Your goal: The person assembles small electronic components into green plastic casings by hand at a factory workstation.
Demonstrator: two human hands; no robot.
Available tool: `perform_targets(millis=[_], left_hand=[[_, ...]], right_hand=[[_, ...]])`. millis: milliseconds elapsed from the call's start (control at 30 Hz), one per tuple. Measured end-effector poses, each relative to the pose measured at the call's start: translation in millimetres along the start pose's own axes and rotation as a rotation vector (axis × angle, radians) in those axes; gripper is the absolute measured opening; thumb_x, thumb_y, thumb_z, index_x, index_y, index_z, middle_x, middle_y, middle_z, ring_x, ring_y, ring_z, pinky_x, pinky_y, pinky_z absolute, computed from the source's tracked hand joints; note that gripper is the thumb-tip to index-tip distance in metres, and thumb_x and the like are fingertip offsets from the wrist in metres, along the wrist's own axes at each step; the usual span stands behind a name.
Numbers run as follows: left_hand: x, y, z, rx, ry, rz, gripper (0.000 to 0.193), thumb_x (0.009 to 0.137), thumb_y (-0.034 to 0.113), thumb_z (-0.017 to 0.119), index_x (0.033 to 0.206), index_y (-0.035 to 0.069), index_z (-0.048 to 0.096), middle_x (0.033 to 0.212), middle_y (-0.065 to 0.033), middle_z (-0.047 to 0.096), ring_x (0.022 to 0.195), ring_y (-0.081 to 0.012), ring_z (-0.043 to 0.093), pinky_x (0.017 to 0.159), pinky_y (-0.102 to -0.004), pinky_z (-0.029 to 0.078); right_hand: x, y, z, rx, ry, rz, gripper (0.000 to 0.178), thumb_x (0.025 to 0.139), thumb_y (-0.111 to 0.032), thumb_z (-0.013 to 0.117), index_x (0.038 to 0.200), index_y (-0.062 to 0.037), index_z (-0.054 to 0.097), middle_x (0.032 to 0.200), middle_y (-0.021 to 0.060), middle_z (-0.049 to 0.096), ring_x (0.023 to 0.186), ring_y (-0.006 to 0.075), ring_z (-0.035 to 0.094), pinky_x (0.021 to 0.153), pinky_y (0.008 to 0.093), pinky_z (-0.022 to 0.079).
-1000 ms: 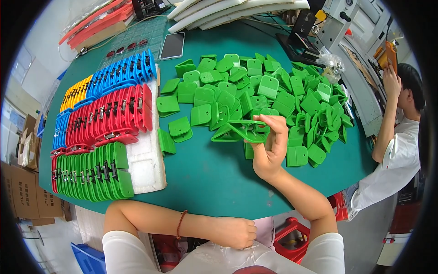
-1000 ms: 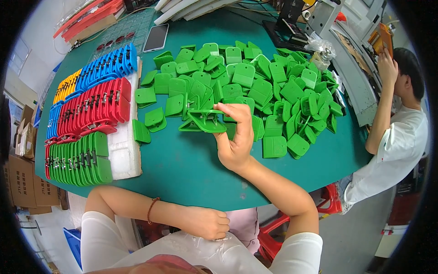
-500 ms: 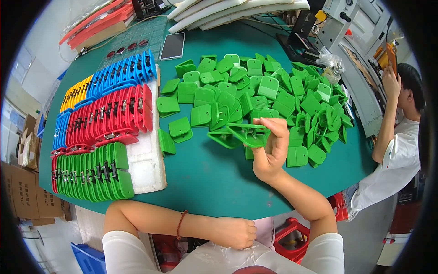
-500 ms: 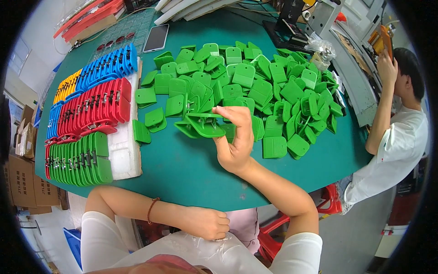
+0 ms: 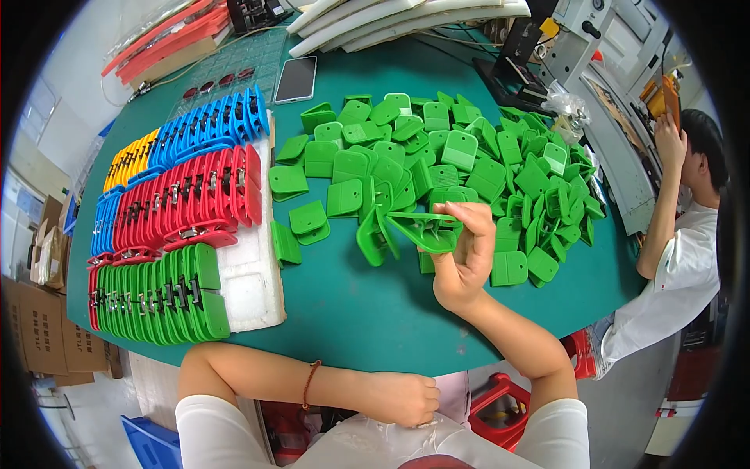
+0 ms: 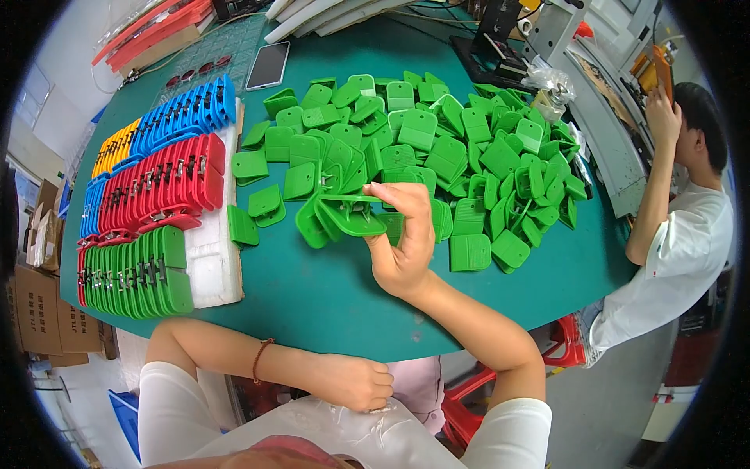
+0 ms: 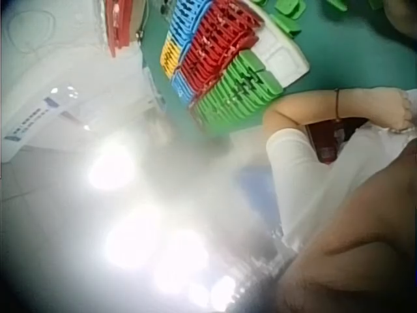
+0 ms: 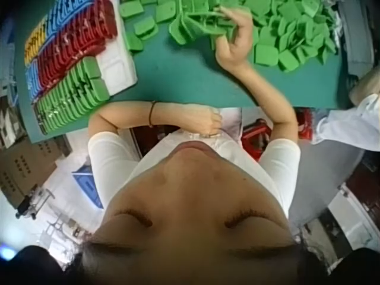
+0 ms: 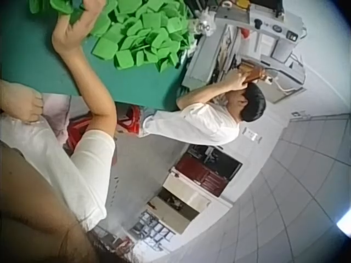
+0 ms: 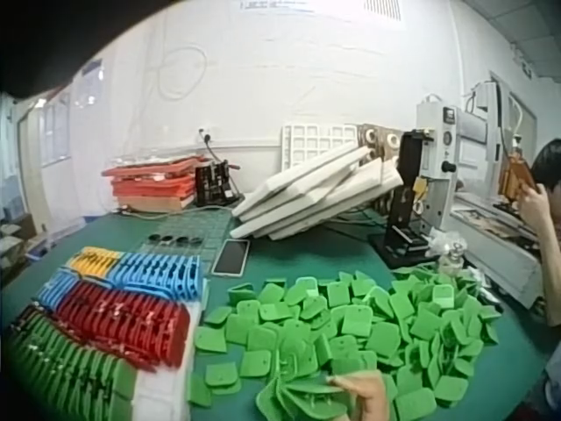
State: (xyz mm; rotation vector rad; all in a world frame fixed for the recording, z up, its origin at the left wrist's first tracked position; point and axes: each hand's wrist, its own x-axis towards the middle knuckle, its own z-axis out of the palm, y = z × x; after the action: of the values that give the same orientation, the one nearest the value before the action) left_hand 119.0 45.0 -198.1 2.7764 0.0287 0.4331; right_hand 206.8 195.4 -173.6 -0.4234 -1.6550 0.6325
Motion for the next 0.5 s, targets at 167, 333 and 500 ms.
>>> perform_targets(millis=[167, 333, 500], left_hand=[[0.1, 0.0, 0.2, 0.004, -0.002, 0.004, 0.010, 0.070, 0.016, 0.058, 0.073, 0.007, 0.059, 0.076, -0.0025, 0.055, 0.079, -0.0175, 0.053, 0.071, -0.0268, 0.040], [0.5, 0.4, -0.5, 0.005, 0.006, -0.002, 0.010, 0.070, 0.017, 0.058, 0.073, 0.007, 0.059, 0.076, -0.0023, 0.055, 0.079, -0.0173, 0.052, 0.072, -0.0266, 0.039], [0.0, -0.1, 0.7, -0.005, 0.014, -0.004, 0.010, 0.071, 0.017, 0.058, 0.074, 0.007, 0.059, 0.076, -0.0021, 0.055, 0.079, -0.0170, 0.052, 0.072, -0.0263, 0.039]], right_hand=[[0.7, 1.6, 0.5, 0.008, 0.023, 0.013, 0.042, 0.076, -0.001, 0.065, 0.115, -0.0018, 0.050, 0.102, 0.0128, 0.060, 0.092, 0.0248, 0.054, 0.082, 0.0328, 0.043], [0.4, -2.6, 0.2, 0.013, 0.014, -0.017, 0.041, 0.076, -0.001, 0.065, 0.114, -0.0018, 0.050, 0.102, 0.0130, 0.059, 0.091, 0.0247, 0.054, 0.081, 0.0324, 0.043], [0.7, -3.6, -0.1, -0.015, 0.000, -0.012, 0.039, 0.078, -0.004, 0.065, 0.113, -0.0018, 0.050, 0.101, 0.0129, 0.059, 0.091, 0.0245, 0.055, 0.081, 0.0321, 0.044]])
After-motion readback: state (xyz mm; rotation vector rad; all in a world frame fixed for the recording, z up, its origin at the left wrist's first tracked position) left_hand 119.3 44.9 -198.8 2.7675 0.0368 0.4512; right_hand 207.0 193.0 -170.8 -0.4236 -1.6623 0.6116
